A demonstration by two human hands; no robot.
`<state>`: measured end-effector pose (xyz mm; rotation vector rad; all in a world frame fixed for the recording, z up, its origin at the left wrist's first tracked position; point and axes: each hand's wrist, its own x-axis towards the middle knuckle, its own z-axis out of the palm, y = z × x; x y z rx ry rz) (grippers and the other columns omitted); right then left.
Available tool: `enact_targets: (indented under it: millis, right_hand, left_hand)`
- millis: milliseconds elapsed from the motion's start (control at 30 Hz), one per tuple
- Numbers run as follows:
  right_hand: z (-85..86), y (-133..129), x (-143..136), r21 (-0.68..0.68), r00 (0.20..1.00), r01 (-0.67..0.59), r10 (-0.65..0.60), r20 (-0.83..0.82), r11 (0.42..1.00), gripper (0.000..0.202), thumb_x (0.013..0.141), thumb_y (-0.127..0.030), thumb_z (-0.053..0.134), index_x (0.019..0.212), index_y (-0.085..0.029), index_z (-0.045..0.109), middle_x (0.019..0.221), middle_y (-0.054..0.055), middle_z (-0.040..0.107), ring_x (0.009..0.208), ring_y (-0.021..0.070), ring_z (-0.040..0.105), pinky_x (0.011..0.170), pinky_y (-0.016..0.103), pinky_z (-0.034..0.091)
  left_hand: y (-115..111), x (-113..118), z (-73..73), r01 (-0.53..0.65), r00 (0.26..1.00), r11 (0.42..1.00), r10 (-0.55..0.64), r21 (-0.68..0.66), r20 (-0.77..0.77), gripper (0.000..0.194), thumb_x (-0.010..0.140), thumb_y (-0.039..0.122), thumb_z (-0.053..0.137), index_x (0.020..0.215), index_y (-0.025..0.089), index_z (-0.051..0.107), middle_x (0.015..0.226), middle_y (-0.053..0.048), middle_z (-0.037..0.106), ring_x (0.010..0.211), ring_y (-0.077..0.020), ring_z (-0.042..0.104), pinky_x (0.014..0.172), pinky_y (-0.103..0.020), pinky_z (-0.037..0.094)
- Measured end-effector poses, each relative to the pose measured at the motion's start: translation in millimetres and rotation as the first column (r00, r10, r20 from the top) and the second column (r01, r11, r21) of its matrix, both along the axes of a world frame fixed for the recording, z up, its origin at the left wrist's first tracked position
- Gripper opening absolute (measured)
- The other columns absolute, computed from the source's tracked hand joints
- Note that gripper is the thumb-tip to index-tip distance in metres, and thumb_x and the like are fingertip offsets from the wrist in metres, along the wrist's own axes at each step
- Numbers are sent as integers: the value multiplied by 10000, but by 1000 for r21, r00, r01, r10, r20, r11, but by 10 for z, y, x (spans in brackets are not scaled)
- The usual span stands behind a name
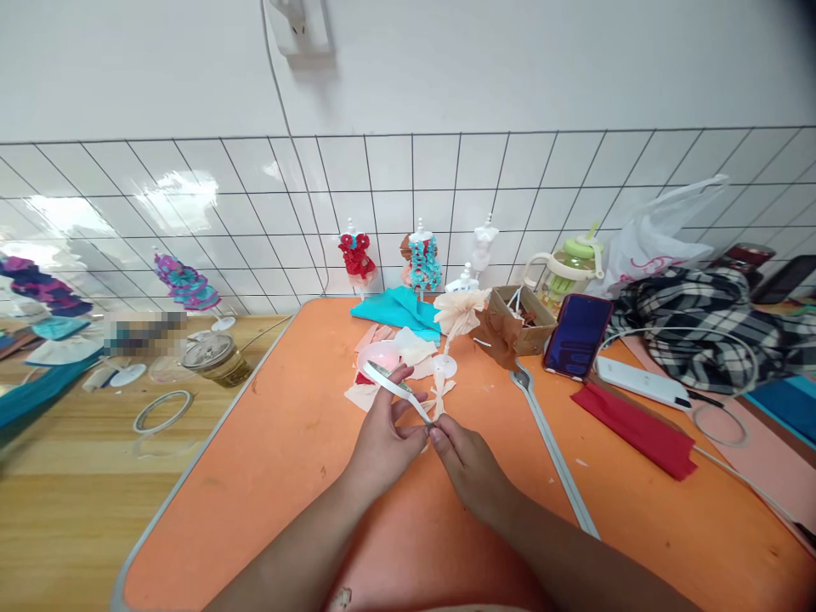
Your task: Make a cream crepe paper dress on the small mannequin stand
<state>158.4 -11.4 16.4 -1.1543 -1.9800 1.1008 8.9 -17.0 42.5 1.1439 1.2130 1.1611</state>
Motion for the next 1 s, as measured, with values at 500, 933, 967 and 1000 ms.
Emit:
enact_targets:
  millis: [500, 933, 967, 1000]
  right_hand:
    - [-46, 32, 4, 2, 999, 16, -16, 42, 1000, 308, 951, -381, 286, 736, -208, 423, 615, -34, 456, 559, 123, 402, 529, 234, 262]
    - [228, 358, 547, -148, 951, -285, 298, 80, 947, 184, 762, -379, 622, 826, -207, 614, 541, -73, 339, 504, 89, 310, 483, 213, 215]
    - [233, 356, 539, -150, 951, -298, 307, 39, 943, 192, 765, -390, 617, 794, -200, 609, 536, -73, 326, 502, 88, 297, 485, 217, 213]
    - [232, 351, 520, -147, 957, -290, 291, -11, 946, 214, 775, -406, 601, 760, -193, 598, 539, -69, 326, 505, 88, 292, 489, 220, 219]
  left_hand:
    - [11, 1, -10, 13, 999, 1000, -13, 0, 49, 803, 696, 129, 645, 1377, 313, 261, 1207, -111, 553, 937, -212, 654, 670, -283, 546]
    - [65, -96, 43, 154, 974, 988, -149, -16, 169, 488, 673, 183, 725, 1131, 230, 562, 1376, -106, 448, 1206, -288, 489, 799, -297, 506]
    - [65, -98, 39, 182, 962, 983, -171, -36, 215, 505, 669, 188, 735, 1146, 222, 569, 1349, -115, 482, 1203, -294, 493, 832, -318, 494]
    - [63, -96, 38, 201, 947, 978, -180, -50, 267, 542, 664, 189, 744, 1174, 223, 565, 1320, -120, 512, 1201, -297, 498, 866, -339, 480]
